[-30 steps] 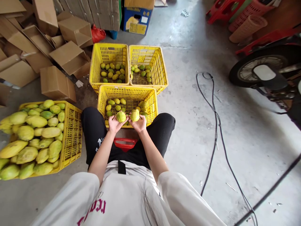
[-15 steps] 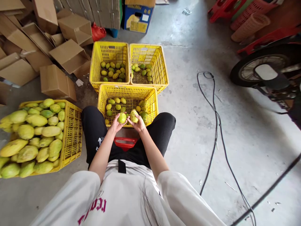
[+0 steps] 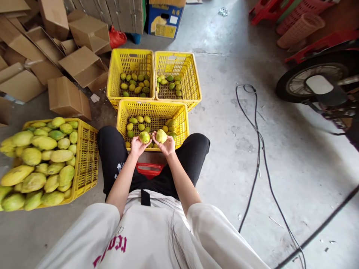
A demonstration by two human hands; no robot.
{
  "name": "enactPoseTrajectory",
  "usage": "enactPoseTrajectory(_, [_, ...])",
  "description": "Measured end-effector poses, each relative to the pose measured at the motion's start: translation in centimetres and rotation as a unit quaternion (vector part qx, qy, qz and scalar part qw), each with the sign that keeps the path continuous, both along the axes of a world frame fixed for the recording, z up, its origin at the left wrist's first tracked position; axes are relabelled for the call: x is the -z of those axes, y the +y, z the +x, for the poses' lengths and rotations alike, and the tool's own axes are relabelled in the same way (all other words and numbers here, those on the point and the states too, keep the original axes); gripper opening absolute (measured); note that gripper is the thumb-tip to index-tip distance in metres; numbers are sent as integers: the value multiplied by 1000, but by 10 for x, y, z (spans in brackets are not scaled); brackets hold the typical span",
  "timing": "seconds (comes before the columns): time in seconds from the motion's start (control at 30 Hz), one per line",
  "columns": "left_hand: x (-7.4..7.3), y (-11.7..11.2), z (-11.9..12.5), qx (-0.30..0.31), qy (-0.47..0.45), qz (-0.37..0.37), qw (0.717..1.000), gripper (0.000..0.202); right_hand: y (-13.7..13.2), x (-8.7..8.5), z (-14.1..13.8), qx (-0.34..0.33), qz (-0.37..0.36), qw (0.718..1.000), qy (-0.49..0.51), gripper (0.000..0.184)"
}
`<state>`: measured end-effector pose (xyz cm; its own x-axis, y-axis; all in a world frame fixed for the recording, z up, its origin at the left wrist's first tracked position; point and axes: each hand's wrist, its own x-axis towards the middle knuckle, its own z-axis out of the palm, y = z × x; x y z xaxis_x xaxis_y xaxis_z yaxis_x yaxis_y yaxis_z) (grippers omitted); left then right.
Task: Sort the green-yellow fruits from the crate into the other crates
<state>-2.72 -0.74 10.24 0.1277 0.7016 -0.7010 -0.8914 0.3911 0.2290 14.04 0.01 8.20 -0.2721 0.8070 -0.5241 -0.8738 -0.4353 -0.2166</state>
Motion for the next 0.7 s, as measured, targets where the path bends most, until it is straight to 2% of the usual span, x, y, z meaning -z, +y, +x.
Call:
enactPoseTrajectory(0.13, [0, 1, 0, 30, 28, -15, 999, 30, -1, 3, -1, -18, 0, 1000, -25, 21])
enactPoseTrajectory(0.23, [-1, 1, 0, 35, 27, -39, 998, 27, -1, 7, -2, -32, -11, 999, -30, 18])
enactPoseTrajectory(0.5, [-3, -2, -2, 33, 17, -19, 999, 37, -2, 11, -9, -24, 6, 998, -66, 36])
enactPoseTrajectory(0.7, [1, -4, -1, -1, -3, 16, 1000, 50, -2, 11, -3, 3, 2, 998, -60, 40])
